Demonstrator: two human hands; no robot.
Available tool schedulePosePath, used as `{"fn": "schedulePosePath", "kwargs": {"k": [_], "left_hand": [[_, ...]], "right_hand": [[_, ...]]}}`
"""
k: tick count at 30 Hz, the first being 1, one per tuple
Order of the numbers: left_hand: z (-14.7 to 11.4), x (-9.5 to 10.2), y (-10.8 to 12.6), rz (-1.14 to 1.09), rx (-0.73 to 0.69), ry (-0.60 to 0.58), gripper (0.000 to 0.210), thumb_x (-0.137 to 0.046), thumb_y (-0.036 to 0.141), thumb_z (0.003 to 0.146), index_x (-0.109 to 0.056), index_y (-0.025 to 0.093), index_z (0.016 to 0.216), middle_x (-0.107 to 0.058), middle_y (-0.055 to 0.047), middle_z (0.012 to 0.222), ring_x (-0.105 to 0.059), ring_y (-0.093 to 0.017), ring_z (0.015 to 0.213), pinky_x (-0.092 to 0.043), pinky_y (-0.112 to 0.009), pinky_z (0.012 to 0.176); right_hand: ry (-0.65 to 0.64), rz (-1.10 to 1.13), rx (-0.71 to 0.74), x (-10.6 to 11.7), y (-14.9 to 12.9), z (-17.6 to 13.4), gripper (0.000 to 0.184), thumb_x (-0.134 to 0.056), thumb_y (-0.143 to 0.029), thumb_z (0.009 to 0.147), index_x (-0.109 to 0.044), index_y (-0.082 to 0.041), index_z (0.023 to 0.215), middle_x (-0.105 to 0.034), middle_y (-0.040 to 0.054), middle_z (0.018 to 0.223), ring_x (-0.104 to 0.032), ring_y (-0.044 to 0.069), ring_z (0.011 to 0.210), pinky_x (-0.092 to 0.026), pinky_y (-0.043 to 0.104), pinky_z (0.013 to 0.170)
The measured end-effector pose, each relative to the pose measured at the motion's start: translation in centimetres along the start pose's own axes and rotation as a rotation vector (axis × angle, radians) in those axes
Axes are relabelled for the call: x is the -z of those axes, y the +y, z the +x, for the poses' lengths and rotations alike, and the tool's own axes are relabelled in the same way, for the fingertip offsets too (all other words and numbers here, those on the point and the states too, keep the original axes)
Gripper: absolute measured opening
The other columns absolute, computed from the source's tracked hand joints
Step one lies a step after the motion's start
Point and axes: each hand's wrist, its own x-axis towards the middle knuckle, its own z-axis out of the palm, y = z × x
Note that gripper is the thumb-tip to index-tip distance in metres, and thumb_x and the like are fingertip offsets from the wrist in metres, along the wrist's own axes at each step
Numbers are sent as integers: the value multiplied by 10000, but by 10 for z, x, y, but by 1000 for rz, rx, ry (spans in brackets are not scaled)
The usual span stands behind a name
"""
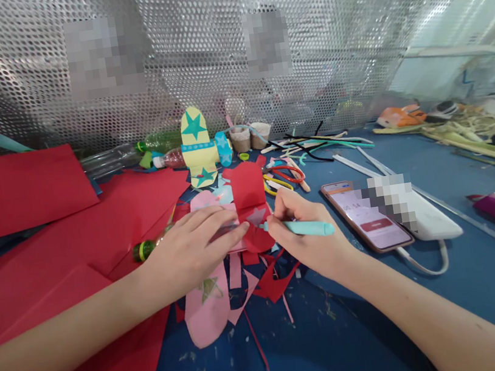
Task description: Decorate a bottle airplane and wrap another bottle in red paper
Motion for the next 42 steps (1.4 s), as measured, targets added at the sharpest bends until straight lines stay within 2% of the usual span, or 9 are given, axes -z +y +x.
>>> {"fn": "schedulePosePath", "kwargs": {"k": [18,42], "left_hand": [[1,0,1,-8,0,-18,294,-464,58,864,-569,140,1126,-619,-126,1075,-561,-268,1073,-521,-415,873],[1,0,1,-13,-1,2,272,-441,58,878,-574,130,1105,-619,-126,1069,-566,-276,1048,-526,-416,859]], "right_hand": [[-20,-37,52,0,1,-1,245,-492,-141,800,-322,-237,652,-329,-102,506,-294,65,434,-260,215,412],[-28,-24,11,-1,0,-1,238,-501,-158,817,-333,-238,668,-351,-105,508,-315,65,437,-289,197,417]]}}
